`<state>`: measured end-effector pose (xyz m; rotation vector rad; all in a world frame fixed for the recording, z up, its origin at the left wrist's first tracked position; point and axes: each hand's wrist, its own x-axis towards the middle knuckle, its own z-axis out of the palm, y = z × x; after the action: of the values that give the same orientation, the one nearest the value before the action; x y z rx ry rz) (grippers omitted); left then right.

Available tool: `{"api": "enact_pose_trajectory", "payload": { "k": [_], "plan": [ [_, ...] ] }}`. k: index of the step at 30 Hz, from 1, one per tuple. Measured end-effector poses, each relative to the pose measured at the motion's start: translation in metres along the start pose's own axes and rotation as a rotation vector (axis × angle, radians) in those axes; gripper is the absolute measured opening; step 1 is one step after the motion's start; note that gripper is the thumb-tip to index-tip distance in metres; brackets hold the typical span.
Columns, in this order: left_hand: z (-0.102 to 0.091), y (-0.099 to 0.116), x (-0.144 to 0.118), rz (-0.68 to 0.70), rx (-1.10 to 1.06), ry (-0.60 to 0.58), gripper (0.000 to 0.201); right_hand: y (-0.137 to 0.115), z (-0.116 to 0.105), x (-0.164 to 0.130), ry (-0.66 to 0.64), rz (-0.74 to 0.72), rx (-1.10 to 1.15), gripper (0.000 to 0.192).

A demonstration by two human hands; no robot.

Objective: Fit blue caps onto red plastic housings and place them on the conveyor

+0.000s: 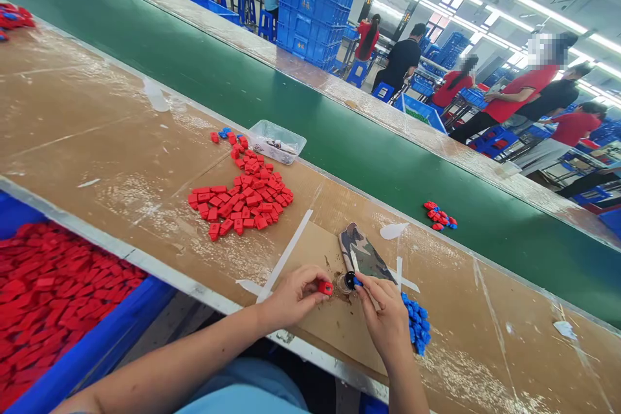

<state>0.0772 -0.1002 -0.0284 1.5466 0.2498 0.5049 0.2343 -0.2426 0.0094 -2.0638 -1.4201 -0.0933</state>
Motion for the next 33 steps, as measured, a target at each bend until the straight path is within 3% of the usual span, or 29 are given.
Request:
{"api": "enact_pose_trajectory", "payload": {
  "k": [5, 13, 20, 27, 33],
  "plan": [
    [0.000, -0.002, 0.000, 0.003, 0.036, -0.004, 0.010, -0.001, 0.000, -0.001, 0.022, 0.067, 0.065, 0.025],
    [0.000, -0.002, -0.002, -0.011, 0.055, -0.026, 0.012, -0.015, -0.001, -0.016, 0.091, 0.379, 0.309, 0.031],
    [0.001, -0.003, -0.003, -0.122, -0.121, -0.085, 0.029, -0.017, -0.001, -0.016, 0.151, 0.437, 0.338, 0.032],
    [0.003, -0.005, -0.001, -0.116, -0.115, 0.020, 0.025, -0.006, 0.001, -0.014, 0.163, 0.450, 0.285, 0.035],
    [0.004, -0.008, -0.001, -0.159, -0.198, -0.025, 0.022, -0.005, -0.001, -0.014, 0.136, 0.377, 0.244, 0.032]
  ]
}}
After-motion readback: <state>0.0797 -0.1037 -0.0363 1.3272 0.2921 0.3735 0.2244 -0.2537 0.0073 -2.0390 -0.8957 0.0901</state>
